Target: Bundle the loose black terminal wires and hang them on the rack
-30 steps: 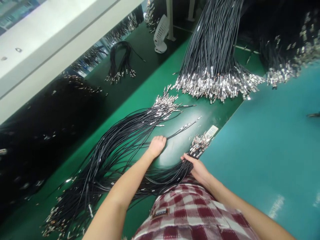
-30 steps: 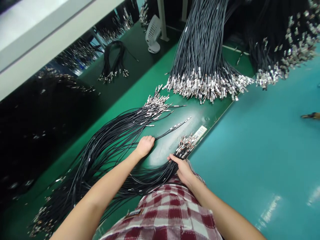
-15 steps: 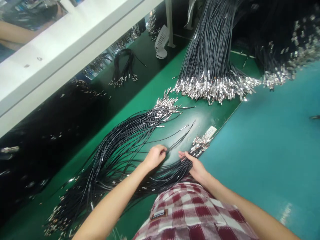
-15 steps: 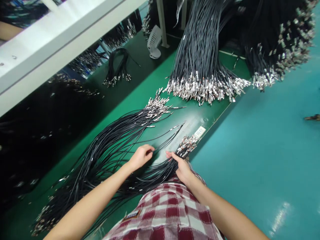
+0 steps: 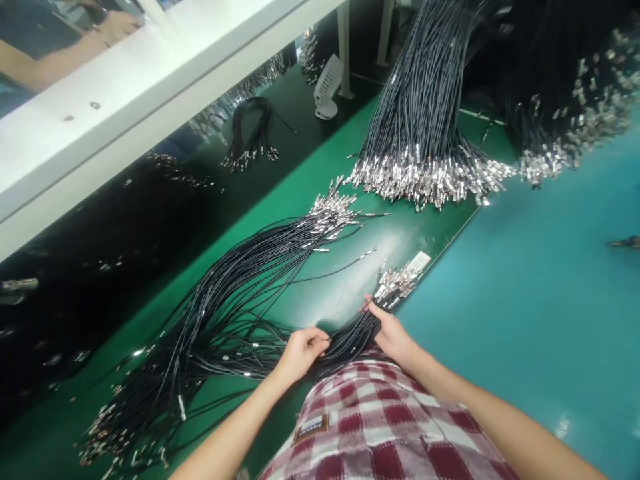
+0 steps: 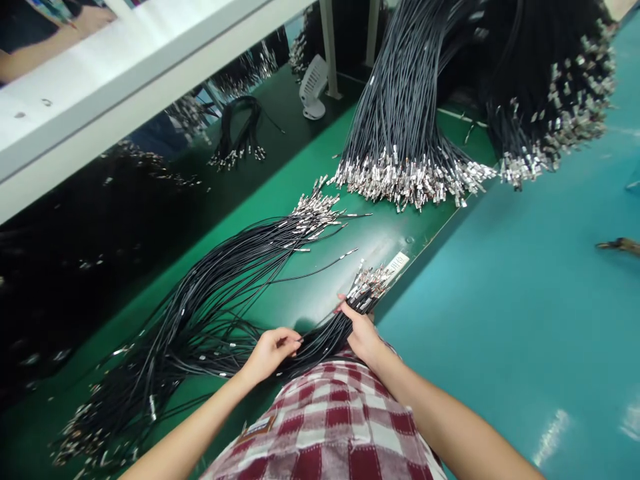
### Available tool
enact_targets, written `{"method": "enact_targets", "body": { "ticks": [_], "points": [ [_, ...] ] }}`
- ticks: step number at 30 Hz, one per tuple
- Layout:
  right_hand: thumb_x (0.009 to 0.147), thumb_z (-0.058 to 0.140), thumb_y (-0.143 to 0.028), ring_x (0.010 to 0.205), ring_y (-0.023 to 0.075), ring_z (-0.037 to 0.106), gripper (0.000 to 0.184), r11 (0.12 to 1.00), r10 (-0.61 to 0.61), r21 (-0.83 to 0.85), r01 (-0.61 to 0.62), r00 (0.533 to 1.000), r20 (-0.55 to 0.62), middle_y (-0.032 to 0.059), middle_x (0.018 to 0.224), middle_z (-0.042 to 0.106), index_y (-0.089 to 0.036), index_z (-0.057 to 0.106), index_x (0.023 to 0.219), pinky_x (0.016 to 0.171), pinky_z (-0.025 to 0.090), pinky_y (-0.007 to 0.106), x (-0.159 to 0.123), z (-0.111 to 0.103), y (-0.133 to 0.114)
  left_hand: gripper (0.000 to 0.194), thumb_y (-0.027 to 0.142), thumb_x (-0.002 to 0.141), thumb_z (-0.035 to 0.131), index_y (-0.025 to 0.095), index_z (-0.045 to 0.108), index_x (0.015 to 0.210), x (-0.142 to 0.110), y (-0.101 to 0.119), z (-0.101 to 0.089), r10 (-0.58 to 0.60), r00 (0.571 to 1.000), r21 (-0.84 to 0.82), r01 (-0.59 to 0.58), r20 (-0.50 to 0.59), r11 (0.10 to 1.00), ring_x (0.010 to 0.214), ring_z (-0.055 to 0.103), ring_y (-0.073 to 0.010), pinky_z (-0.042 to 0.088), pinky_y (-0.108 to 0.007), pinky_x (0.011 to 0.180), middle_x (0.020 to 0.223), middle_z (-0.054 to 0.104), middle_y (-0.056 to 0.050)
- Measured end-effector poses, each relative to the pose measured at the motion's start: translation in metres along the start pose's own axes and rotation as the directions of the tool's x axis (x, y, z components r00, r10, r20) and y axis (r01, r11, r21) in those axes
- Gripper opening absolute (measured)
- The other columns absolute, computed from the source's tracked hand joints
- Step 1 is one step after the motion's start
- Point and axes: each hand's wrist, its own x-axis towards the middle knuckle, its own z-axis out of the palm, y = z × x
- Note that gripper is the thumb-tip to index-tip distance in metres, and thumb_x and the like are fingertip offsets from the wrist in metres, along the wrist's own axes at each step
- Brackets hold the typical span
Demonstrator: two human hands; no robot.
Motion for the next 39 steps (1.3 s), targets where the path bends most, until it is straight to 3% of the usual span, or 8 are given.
{"method": "enact_targets", "body": {
  "ticks": [6, 9, 12, 16, 19, 23, 30, 39],
  "points": [
    [0.062, 0.088, -0.032, 0.108, 0.0211, 0.064, 0.032, 0.999, 0.017, -0.04, -0.013, 0.994, 0.107, 0.0068, 0.107, 0.071, -0.02, 0.068, 0.084, 0.093, 0.05, 0.03, -0.005, -0.001, 0.002, 0.01, 0.022, 0.082, 0.059, 0.017, 0.066, 0.087, 0.016, 0.021, 0.043, 0.134, 0.983, 0.118, -0.119, -0.123, 0.986, 0.063, 0.06, -0.0145, 0.048, -0.027, 0.067, 0.066, 0.061, 0.0],
    [0.056, 0.091, -0.028, 0.088, 0.0189, 0.068, 0.037, 0.999, 0.011, -0.034, -0.01, 0.999, 0.035, 0.0008, 0.084, 0.071, -0.021, 0.066, 0.082, 0.085, 0.054, 0.03, -0.005, -0.006, 0.006, 0.017, 0.022, 0.089, 0.053, 0.018, 0.066, 0.08, 0.028, 0.031, 0.049, 0.289, 0.956, 0.34, -0.291, 0.059, 0.894, 0.071, 0.061, -0.0153, 0.048, -0.027, 0.072, 0.074, 0.064, -0.003],
    [0.058, 0.09, -0.029, 0.068, 0.0135, 0.063, 0.037, 1.0, 0.008, 0.016, -0.008, 1.0, 0.014, -0.0045, 0.068, 0.063, -0.022, 0.067, 0.085, 0.073, 0.055, 0.026, -0.004, -0.01, 0.009, 0.019, 0.03, 0.094, 0.053, 0.017, 0.066, 0.088, 0.056, 0.034, 0.011, 0.348, 0.937, 0.55, -0.308, 0.035, 0.776, 0.087, 0.063, -0.0188, 0.048, -0.029, 0.083, 0.088, 0.067, -0.007],
    [0.065, 0.086, -0.031, 0.068, 0.0146, 0.061, 0.041, 0.999, 0.04, 0.005, -0.041, 0.998, 0.047, -0.004, 0.068, 0.06, -0.023, 0.068, 0.101, 0.068, 0.054, 0.027, -0.001, -0.011, 0.009, 0.038, 0.033, 0.086, 0.065, 0.012, 0.052, 0.115, 0.107, 0.025, -0.051, 0.286, 0.924, 0.821, 0.05, -0.254, 0.569, 0.108, 0.057, -0.0285, 0.046, -0.04, 0.091, 0.113, 0.062, -0.016],
    [0.065, 0.086, -0.03, 0.069, 0.0145, 0.062, 0.041, 0.998, 0.063, 0.025, -0.063, 0.997, 0.036, -0.0035, 0.069, 0.062, -0.023, 0.068, 0.101, 0.069, 0.055, 0.027, 0.004, -0.013, 0.009, 0.019, 0.026, 0.089, 0.061, 0.015, 0.054, 0.102, 0.119, 0.01, -0.051, 0.18, 0.98, 0.865, -0.012, -0.09, 0.501, 0.1, 0.06, -0.0254, 0.047, -0.036, 0.087, 0.103, 0.065, -0.013],
    [0.064, 0.086, -0.029, 0.067, 0.0147, 0.063, 0.033, 0.995, 0.093, 0.039, -0.091, 0.994, -0.06, -0.0024, 0.068, 0.064, -0.021, 0.069, 0.091, 0.069, 0.056, 0.027, 0.014, -0.015, 0.011, 0.011, 0.02, 0.094, 0.048, 0.019, 0.057, 0.088, 0.081, -0.012, -0.017, 0.162, 0.979, 0.773, -0.195, 0.12, 0.603, 0.084, 0.063, -0.0191, 0.048, -0.029, 0.078, 0.087, 0.067, -0.005],
    [0.072, 0.079, -0.027, 0.1, 0.0194, 0.067, 0.019, 0.995, 0.099, -0.015, -0.101, 0.991, -0.089, 0.0084, 0.109, 0.072, -0.018, 0.072, 0.088, 0.081, 0.057, 0.026, 0.018, -0.007, 0.007, 0.023, 0.029, 0.1, 0.04, 0.021, 0.061, 0.106, 0.011, -0.01, -0.018, 0.324, 0.946, 0.455, -0.296, 0.018, 0.84, 0.094, 0.066, -0.0179, 0.05, -0.028, 0.086, 0.103, 0.071, -0.006],
    [0.058, 0.09, -0.028, 0.081, 0.0179, 0.067, 0.034, 0.998, 0.06, -0.032, -0.061, 0.998, -0.025, 0.0048, 0.086, 0.072, -0.017, 0.07, 0.083, 0.075, 0.057, 0.027, 0.002, 0.006, 0.004, 0.036, 0.038, 0.099, 0.039, 0.017, 0.066, 0.086, -0.011, -0.004, -0.002, 0.355, 0.9, 0.792, -0.404, 0.253, 0.459, 0.079, 0.06, -0.022, 0.047, -0.036, 0.074, 0.077, 0.064, -0.008]
  ]
}}
